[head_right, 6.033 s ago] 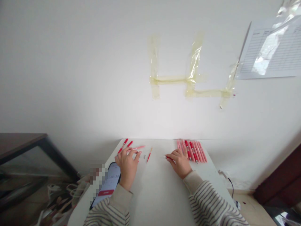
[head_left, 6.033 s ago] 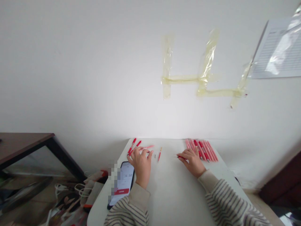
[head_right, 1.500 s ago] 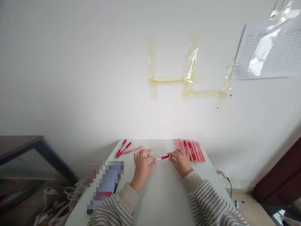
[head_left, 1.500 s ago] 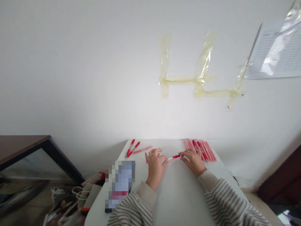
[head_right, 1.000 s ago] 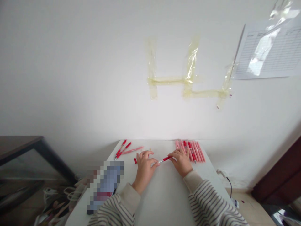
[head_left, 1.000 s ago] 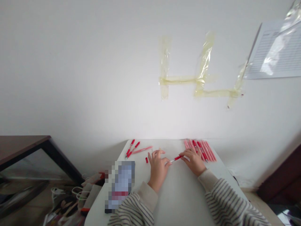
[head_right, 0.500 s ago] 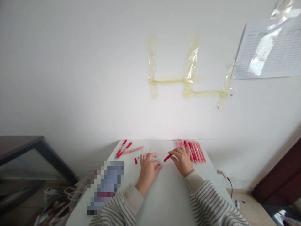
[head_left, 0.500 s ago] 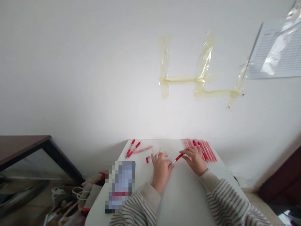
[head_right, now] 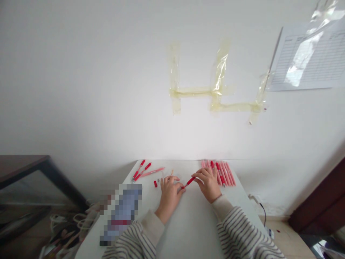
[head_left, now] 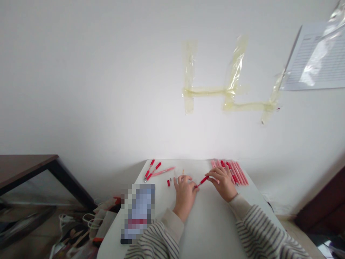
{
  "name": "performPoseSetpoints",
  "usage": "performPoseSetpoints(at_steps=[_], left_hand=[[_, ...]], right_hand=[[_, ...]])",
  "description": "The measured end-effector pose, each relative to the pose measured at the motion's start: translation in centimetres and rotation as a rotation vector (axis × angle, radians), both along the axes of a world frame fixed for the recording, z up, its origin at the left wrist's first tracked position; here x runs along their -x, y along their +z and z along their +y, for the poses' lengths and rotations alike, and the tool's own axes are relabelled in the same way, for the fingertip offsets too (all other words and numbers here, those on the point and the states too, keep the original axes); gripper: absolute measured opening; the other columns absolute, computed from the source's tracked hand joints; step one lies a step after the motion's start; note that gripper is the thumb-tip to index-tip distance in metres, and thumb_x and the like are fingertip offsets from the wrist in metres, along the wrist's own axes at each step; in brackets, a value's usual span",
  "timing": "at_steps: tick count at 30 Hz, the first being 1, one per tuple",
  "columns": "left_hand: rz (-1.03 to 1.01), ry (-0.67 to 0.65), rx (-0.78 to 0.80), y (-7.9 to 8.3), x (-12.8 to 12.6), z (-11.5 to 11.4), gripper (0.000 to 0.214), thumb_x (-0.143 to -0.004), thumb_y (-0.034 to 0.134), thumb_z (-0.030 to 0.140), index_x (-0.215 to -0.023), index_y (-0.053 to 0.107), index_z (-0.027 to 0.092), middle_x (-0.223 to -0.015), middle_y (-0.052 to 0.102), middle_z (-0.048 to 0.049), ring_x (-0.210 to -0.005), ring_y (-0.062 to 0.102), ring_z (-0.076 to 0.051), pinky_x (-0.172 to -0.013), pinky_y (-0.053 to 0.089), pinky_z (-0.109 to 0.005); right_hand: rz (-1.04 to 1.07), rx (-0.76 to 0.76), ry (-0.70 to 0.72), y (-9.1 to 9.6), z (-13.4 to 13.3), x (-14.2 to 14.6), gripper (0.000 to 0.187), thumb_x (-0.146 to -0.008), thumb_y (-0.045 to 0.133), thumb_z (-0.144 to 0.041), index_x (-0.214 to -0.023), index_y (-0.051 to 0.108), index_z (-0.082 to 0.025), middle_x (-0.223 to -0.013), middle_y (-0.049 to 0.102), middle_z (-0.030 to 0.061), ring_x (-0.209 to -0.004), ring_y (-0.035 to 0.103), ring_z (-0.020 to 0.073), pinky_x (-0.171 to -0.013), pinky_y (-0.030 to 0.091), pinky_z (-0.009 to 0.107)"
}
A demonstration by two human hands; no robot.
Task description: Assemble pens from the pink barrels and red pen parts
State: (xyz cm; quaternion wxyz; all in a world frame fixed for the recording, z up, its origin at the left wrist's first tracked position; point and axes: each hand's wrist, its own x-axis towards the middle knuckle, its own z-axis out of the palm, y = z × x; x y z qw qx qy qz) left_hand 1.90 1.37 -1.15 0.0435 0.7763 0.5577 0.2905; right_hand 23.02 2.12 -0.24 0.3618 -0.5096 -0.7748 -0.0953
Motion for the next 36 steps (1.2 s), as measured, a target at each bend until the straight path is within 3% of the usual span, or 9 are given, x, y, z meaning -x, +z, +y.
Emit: performPoseSetpoints(at_steps=[6, 18, 25, 33, 36], left_hand=[[0.006, 0.043, 0.017, 0.2, 0.2, 0.2, 0.012, -0.073, 0.081, 0.034, -0.083, 0.076, 0.03, -0.115, 0.065, -0.0015, -0.122, 0.046, -0.03, -0.116, 0.015, -0.069], [-0.017, 0.051, 0.052, 1.0, 0.5, 0.1, 0.005, -0.075, 0.079, 0.03, -0.079, 0.076, 0.029, -0.113, 0.067, -0.0027, -0.118, 0.046, -0.029, -0.113, 0.021, -0.064], [0.001, 0.075, -0.002, 0.7, 0.5, 0.2, 0.003, -0.078, 0.076, 0.03, -0.079, 0.075, 0.027, -0.111, 0.066, -0.0029, -0.118, 0.047, -0.03, -0.114, 0.021, -0.067], [0.061, 0.103, -0.084, 0.6, 0.6, 0.3, 0.009, -0.086, 0.065, 0.027, -0.085, 0.074, 0.026, -0.113, 0.064, -0.0052, -0.119, 0.048, -0.029, -0.115, 0.023, -0.068], [0.085, 0.123, -0.134, 0.4, 0.6, 0.7, 0.014, -0.088, 0.062, 0.029, -0.085, 0.074, 0.024, -0.114, 0.063, -0.0063, -0.118, 0.047, -0.029, -0.116, 0.023, -0.067]], right_hand=[[0.006, 0.041, -0.029, -0.4, 0.2, -0.3, 0.022, -0.098, 0.054, -0.04, -0.108, 0.073, -0.036, -0.099, 0.072, 0.0022, -0.103, 0.06, 0.0249, -0.116, 0.011, 0.069], [-0.023, 0.051, -0.091, -0.9, 0.4, -0.6, 0.019, -0.096, 0.055, -0.038, -0.101, 0.073, -0.034, -0.099, 0.072, 0.0034, -0.107, 0.059, 0.0272, -0.113, 0.014, 0.072], [0.016, 0.105, -0.099, -1.1, 0.6, -0.9, 0.018, -0.096, 0.056, -0.039, -0.102, 0.072, -0.034, -0.101, 0.072, 0.0035, -0.11, 0.057, 0.0293, -0.109, 0.011, 0.078], [0.004, 0.066, -0.181, -1.0, 0.6, -1.2, 0.019, -0.096, 0.055, -0.036, -0.1, 0.073, -0.032, -0.102, 0.072, 0.0055, -0.111, 0.058, 0.0315, -0.107, 0.018, 0.078], [-0.002, 0.078, -0.206, -0.8, 0.6, -1.3, 0.019, -0.095, 0.056, -0.033, -0.098, 0.074, -0.031, -0.103, 0.073, 0.006, -0.111, 0.058, 0.0321, -0.106, 0.015, 0.081]])
